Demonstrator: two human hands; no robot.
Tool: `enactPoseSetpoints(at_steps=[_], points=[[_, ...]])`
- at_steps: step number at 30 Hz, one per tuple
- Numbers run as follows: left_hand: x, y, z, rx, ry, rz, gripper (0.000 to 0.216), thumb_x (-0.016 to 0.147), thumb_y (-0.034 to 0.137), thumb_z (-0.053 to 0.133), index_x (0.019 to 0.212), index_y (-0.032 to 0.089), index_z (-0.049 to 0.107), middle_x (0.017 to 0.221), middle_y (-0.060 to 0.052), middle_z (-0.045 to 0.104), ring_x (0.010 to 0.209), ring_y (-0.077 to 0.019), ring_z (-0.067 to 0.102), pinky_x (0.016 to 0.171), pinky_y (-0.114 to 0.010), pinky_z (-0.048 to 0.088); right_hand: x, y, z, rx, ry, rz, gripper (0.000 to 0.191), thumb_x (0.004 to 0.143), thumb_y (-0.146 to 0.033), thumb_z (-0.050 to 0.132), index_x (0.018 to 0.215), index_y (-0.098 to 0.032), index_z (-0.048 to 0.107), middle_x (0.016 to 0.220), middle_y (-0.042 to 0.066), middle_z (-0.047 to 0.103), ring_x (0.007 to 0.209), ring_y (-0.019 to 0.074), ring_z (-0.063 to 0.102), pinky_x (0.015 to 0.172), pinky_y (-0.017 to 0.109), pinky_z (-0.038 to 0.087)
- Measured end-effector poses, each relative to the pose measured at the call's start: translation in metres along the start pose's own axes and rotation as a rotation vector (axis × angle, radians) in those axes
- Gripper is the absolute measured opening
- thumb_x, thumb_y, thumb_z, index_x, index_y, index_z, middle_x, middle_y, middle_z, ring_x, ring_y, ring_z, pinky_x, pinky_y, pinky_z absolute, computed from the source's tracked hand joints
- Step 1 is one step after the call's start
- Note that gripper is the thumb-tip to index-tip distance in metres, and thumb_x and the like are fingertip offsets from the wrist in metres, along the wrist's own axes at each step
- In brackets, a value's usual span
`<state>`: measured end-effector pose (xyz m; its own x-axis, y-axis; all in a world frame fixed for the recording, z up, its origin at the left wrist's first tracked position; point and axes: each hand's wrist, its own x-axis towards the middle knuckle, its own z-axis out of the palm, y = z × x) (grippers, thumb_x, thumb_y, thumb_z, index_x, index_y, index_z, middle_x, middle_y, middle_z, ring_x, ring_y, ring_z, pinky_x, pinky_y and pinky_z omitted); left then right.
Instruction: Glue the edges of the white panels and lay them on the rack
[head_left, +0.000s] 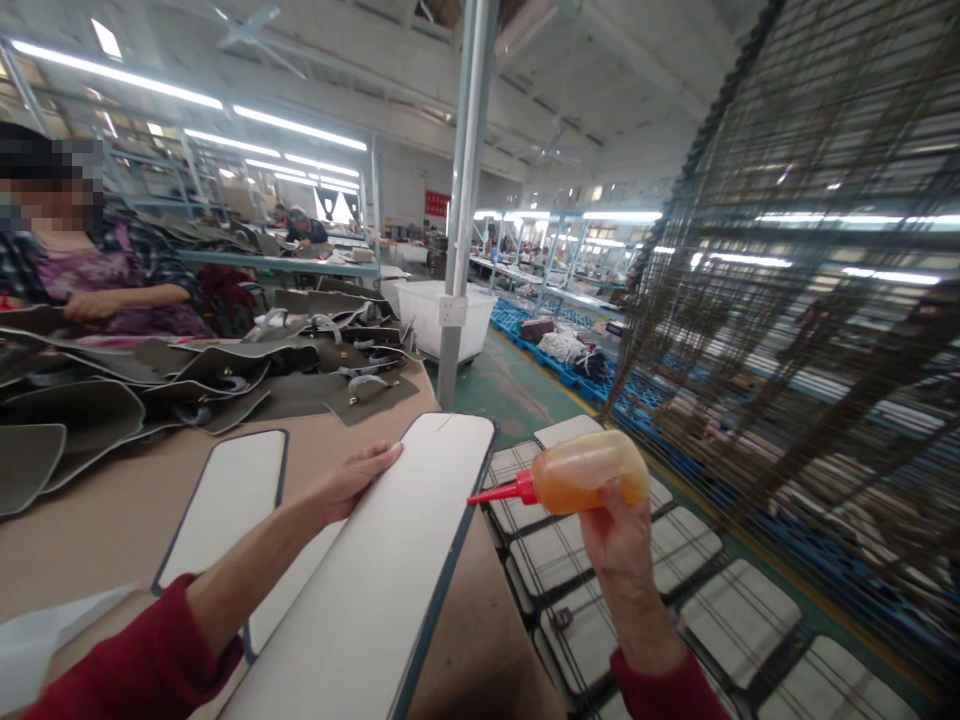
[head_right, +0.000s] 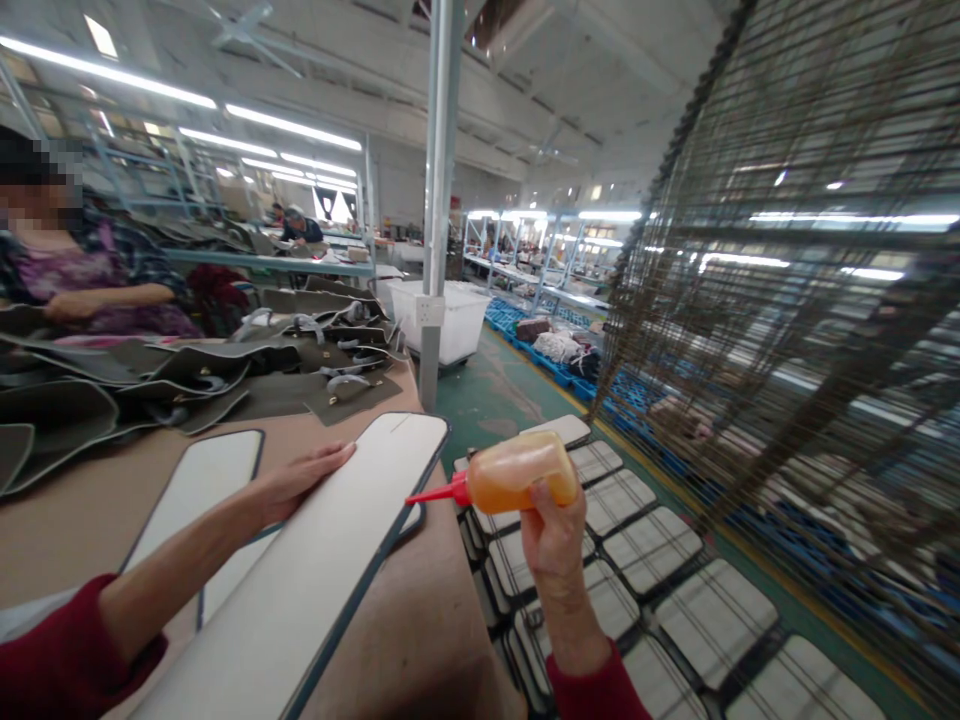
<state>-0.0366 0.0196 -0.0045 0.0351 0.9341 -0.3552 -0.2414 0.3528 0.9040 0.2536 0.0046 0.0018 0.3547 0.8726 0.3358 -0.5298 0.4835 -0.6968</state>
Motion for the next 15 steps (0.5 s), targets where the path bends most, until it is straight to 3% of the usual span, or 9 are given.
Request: enactPoseSetpoints(at_steps=[8, 15], points=[[0.0081, 0.0023, -0.0033, 0.005, 0.01, -0.007, 0.017, 0.077, 0.026, 0.073, 0.075, 0.018, 0.058, 0.059, 0.001, 0.065, 0.05, -0.0143, 0.063, 0.046, -0.022, 0.05, -0.0046, -0.0005, 0.0011, -0.025, -0.044, 0.017, 0.038, 0.049, -0.036, 0.088, 0.081, -0.024, 0.071, 0.074, -0.001, 0.072, 0.069, 0.0202, 0.068, 0.066, 0.034, 0.058], [0.0092, 0.0093, -0.0019, 0.02, 0.004, -0.007, 0.01, 0.087, 0.021, 0.06, 0.078, 0.016, 0.06, 0.062, -0.002, 0.068, 0.051, -0.0152, 0.063, 0.048, -0.024, 0.052, -0.0093, -0.002, 0.0045, -0.024, -0.062, 0.031, 0.04, 0.05, -0.037, 0.088, 0.084, -0.024, 0.072, 0.075, -0.001, 0.073, 0.075, 0.021, 0.069, 0.075, 0.037, 0.058]])
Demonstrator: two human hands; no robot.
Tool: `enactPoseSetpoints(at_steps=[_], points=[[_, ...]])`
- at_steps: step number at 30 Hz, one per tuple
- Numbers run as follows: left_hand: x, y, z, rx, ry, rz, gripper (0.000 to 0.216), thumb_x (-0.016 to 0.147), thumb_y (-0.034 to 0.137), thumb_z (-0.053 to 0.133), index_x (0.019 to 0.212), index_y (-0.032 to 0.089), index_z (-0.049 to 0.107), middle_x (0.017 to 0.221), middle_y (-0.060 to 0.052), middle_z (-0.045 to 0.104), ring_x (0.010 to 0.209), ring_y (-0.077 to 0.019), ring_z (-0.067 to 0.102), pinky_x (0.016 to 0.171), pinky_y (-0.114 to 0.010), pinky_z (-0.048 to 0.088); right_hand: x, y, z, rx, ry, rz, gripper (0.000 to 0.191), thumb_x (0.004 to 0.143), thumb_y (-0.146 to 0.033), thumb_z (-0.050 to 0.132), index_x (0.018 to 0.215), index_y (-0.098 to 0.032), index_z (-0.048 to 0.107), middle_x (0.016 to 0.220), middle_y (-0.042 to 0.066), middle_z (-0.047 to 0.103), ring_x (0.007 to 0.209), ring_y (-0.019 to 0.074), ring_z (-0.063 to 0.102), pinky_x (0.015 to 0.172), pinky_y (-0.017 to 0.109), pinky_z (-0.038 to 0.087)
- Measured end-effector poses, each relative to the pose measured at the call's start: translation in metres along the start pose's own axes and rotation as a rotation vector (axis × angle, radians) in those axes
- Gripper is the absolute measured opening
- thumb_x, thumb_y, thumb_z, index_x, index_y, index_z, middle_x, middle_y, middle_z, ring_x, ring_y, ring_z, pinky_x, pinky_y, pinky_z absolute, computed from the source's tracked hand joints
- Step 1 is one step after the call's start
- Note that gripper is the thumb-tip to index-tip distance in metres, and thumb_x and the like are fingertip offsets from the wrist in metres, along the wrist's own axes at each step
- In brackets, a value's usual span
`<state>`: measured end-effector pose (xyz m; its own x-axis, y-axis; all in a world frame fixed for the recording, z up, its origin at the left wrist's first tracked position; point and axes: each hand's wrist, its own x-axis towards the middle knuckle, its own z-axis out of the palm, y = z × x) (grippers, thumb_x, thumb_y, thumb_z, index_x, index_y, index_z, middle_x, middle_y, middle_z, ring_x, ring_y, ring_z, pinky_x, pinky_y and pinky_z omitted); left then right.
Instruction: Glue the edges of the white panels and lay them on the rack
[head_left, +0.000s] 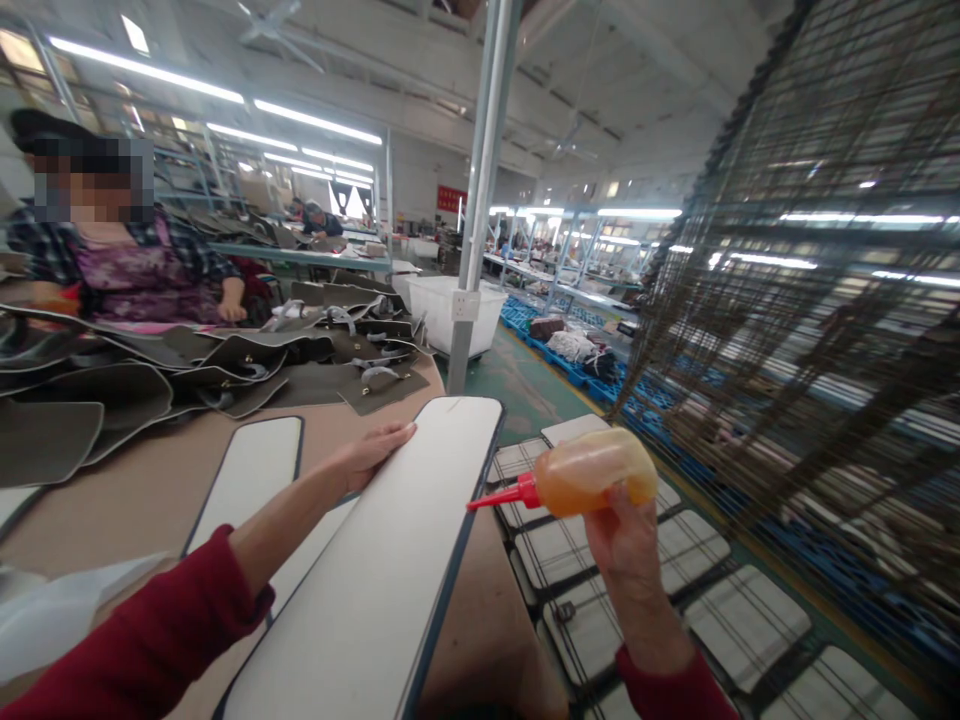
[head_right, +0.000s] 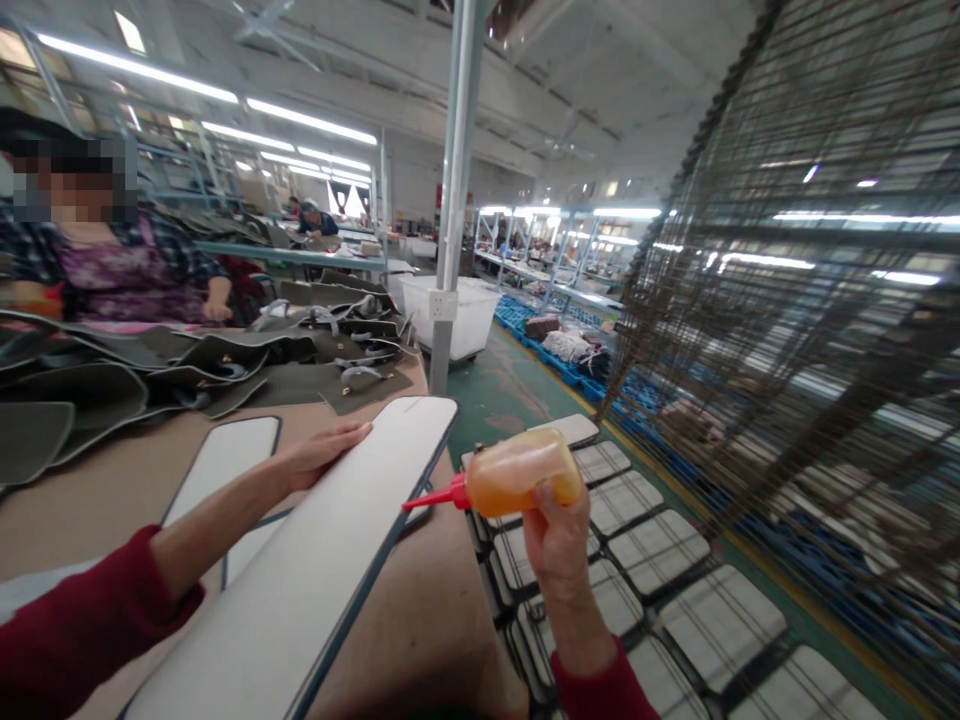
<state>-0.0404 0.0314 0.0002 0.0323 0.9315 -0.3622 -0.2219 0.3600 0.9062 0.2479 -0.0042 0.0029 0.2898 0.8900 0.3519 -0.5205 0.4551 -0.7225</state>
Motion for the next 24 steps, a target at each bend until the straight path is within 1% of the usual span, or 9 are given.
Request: enactPoseSetpoints(at_steps=[3, 5, 10, 12, 17, 20, 24], points=[[0.001, 0.002, 0.0, 0.012, -0.002, 0.007, 0.013, 0.091, 0.02, 0.054, 0.08, 0.016, 0.059, 0.063, -0.002, 0.068, 0.052, -0.0149, 0.064, 0.049, -0.023, 0.052, -0.002, -0.002, 0.003, 0.005, -0.007, -0.013, 0.04, 0.05, -0.037, 0.088, 0.085, -0.024, 0.073, 0.075, -0.001, 0.073, 0.075, 0.0199, 0.069, 0.077, 0.037, 0.057], [0.004, 0.003, -0.002, 0.014, -0.008, 0.012, 0.012, 0.09, 0.019, 0.054, 0.081, 0.015, 0.06, 0.064, -0.003, 0.069, 0.053, -0.0152, 0.065, 0.05, -0.023, 0.053, -0.003, -0.003, 0.005, 0.009, -0.016, -0.013, 0.042, 0.049, -0.037, 0.088, 0.086, -0.025, 0.073, 0.076, 0.0, 0.074, 0.074, 0.0201, 0.069, 0.078, 0.038, 0.057], [0.015, 0.004, -0.008, -0.018, -0.043, 0.035, 0.008, 0.088, 0.021, 0.059, 0.083, 0.016, 0.061, 0.064, -0.002, 0.069, 0.055, -0.0157, 0.065, 0.051, -0.025, 0.055, -0.006, -0.004, 0.004, 0.015, -0.01, 0.009, 0.041, 0.048, -0.037, 0.089, 0.084, -0.025, 0.073, 0.075, 0.0, 0.074, 0.07, 0.0198, 0.068, 0.067, 0.034, 0.058], [0.017, 0.005, -0.009, -0.019, -0.056, 0.041, 0.008, 0.087, 0.021, 0.06, 0.083, 0.015, 0.063, 0.064, -0.004, 0.069, 0.055, -0.0164, 0.065, 0.051, -0.027, 0.057, -0.007, -0.003, 0.003, 0.017, -0.006, 0.015, 0.041, 0.047, -0.036, 0.089, 0.083, -0.025, 0.073, 0.074, 0.0, 0.074, 0.069, 0.0196, 0.068, 0.065, 0.034, 0.057], [0.014, 0.015, -0.004, -0.029, -0.006, 0.053, 0.004, 0.084, 0.018, 0.064, 0.084, 0.014, 0.065, 0.067, -0.004, 0.07, 0.053, -0.0166, 0.065, 0.05, -0.027, 0.057, -0.009, -0.004, 0.001, 0.009, -0.013, 0.04, 0.039, 0.047, -0.036, 0.089, 0.081, -0.025, 0.073, 0.075, 0.0, 0.074, 0.069, 0.0201, 0.068, 0.073, 0.038, 0.057], [0.011, 0.021, -0.001, -0.025, 0.01, 0.061, 0.008, 0.079, 0.018, 0.07, 0.086, 0.015, 0.065, 0.07, -0.004, 0.071, 0.055, -0.0173, 0.066, 0.051, -0.028, 0.057, -0.011, -0.006, 0.002, 0.012, -0.021, 0.058, 0.039, 0.046, -0.036, 0.089, 0.081, -0.026, 0.073, 0.076, -0.001, 0.074, 0.07, 0.0202, 0.069, 0.075, 0.039, 0.058], [0.015, 0.024, -0.001, -0.026, 0.028, 0.085, 0.005, 0.081, 0.018, 0.067, 0.086, 0.015, 0.066, 0.072, -0.004, 0.072, 0.055, -0.0165, 0.065, 0.053, -0.028, 0.058, -0.013, -0.008, 0.003, 0.007, -0.051, 0.049, 0.04, 0.049, -0.037, 0.088, 0.084, -0.026, 0.073, 0.075, 0.001, 0.075, 0.073, 0.0228, 0.07, 0.076, 0.042, 0.058]])
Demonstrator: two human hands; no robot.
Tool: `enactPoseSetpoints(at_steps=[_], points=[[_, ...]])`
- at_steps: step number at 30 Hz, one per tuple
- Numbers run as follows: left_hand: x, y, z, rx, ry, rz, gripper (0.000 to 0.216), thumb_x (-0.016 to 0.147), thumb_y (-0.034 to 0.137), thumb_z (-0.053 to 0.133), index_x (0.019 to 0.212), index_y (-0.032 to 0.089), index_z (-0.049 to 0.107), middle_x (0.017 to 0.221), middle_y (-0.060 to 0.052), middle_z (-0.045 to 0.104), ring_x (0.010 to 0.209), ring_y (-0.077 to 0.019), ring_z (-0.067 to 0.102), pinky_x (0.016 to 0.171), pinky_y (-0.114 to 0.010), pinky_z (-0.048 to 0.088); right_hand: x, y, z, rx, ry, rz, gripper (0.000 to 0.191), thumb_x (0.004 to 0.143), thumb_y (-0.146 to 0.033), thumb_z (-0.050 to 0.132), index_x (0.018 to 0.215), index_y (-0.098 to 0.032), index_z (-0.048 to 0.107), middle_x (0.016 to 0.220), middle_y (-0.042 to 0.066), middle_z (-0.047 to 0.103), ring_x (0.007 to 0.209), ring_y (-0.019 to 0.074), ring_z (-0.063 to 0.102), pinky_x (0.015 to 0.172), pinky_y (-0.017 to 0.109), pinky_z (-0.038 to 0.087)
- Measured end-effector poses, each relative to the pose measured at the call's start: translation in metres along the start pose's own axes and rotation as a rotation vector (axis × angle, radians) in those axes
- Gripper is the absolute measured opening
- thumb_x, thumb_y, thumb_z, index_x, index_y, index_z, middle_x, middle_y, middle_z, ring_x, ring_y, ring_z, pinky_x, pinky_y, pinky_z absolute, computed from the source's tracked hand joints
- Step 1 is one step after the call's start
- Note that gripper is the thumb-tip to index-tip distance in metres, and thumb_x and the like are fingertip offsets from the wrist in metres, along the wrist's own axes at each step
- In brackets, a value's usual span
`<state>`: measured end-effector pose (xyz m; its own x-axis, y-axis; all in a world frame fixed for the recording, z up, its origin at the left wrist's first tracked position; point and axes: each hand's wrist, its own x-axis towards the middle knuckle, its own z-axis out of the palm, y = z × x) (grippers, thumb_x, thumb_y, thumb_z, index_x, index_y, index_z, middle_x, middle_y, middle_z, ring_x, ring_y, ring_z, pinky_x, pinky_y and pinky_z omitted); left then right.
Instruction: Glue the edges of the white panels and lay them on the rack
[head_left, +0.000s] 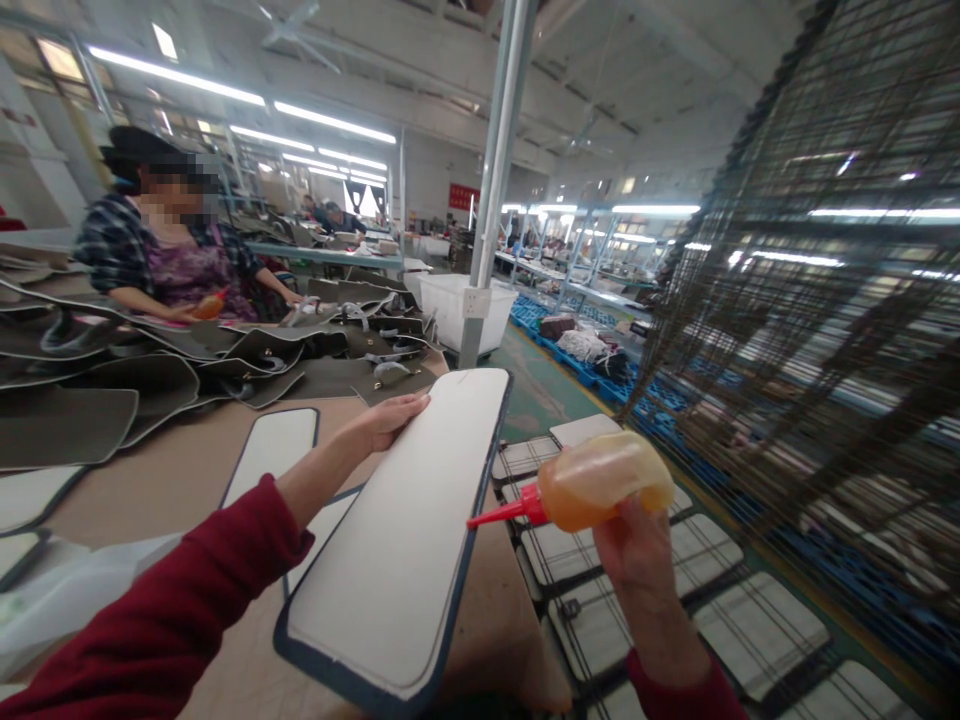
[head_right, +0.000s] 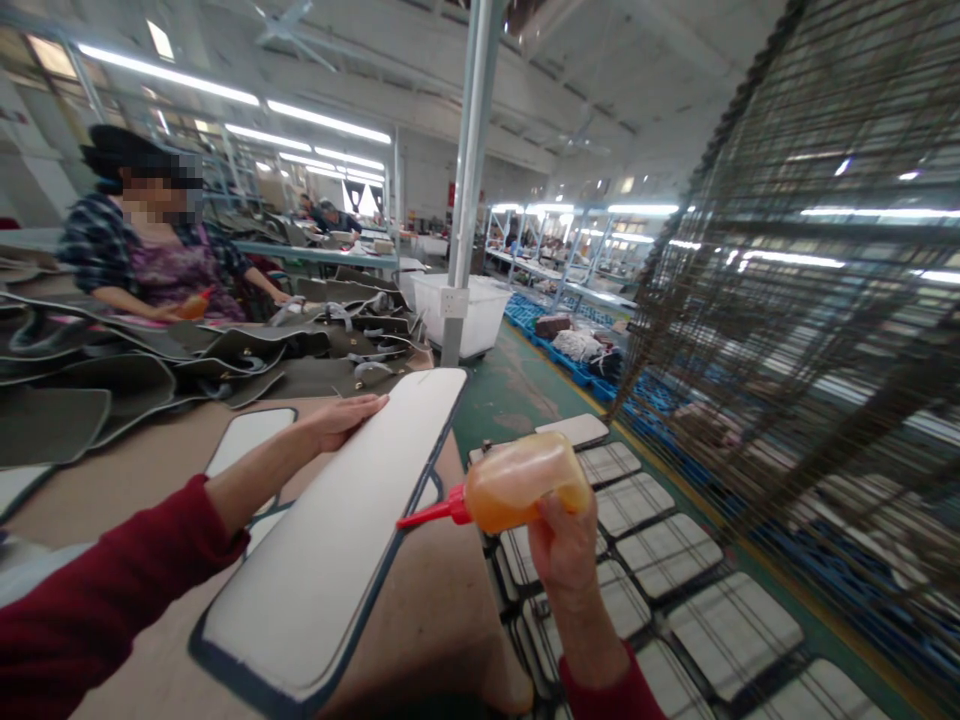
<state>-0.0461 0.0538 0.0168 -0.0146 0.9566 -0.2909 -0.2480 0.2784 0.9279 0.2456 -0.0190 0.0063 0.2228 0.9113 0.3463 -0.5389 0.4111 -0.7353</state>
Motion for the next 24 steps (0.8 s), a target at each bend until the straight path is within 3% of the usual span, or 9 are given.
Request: enactPoseSetpoints(at_steps=[6, 11, 17, 24], points=[[0.02, -0.002, -0.01, 0.049, -0.079, 0.016, 0.007, 0.083, 0.022, 0.066, 0.084, 0.015, 0.066, 0.073, -0.004, 0.072, 0.056, -0.0169, 0.065, 0.054, -0.029, 0.058, -0.003, -0.002, 0.001, 0.006, -0.013, 0.002, 0.04, 0.05, -0.037, 0.088, 0.086, -0.026, 0.074, 0.076, 0.002, 0.076, 0.075, 0.0236, 0.072, 0.074, 0.04, 0.06], [0.032, 0.001, -0.016, 0.064, -0.065, 0.029, 0.011, 0.085, 0.024, 0.063, 0.087, 0.014, 0.066, 0.075, -0.005, 0.072, 0.056, -0.0175, 0.065, 0.053, -0.031, 0.058, -0.003, -0.004, -0.001, 0.014, -0.04, 0.009, 0.045, 0.051, -0.037, 0.088, 0.092, -0.026, 0.074, 0.084, 0.003, 0.077, 0.079, 0.0238, 0.072, 0.073, 0.037, 0.06], [0.028, 0.009, -0.013, 0.035, -0.007, 0.003, 0.017, 0.081, 0.022, 0.069, 0.095, 0.013, 0.067, 0.069, -0.006, 0.072, 0.05, -0.0177, 0.064, 0.05, -0.029, 0.057, -0.003, -0.002, -0.006, -0.011, -0.046, 0.021, 0.044, 0.051, -0.038, 0.087, 0.09, -0.026, 0.074, 0.084, 0.002, 0.076, 0.08, 0.0253, 0.071, 0.077, 0.041, 0.059], [0.016, 0.016, -0.011, 0.014, 0.036, -0.005, 0.018, 0.085, 0.015, 0.063, 0.102, 0.011, 0.067, 0.068, -0.005, 0.073, 0.048, -0.016, 0.063, 0.05, -0.026, 0.055, -0.008, 0.001, -0.005, 0.0, -0.058, 0.031, 0.049, 0.05, -0.04, 0.087, 0.095, -0.026, 0.073, 0.09, 0.004, 0.076, 0.084, 0.0272, 0.071, 0.076, 0.044, 0.059]])
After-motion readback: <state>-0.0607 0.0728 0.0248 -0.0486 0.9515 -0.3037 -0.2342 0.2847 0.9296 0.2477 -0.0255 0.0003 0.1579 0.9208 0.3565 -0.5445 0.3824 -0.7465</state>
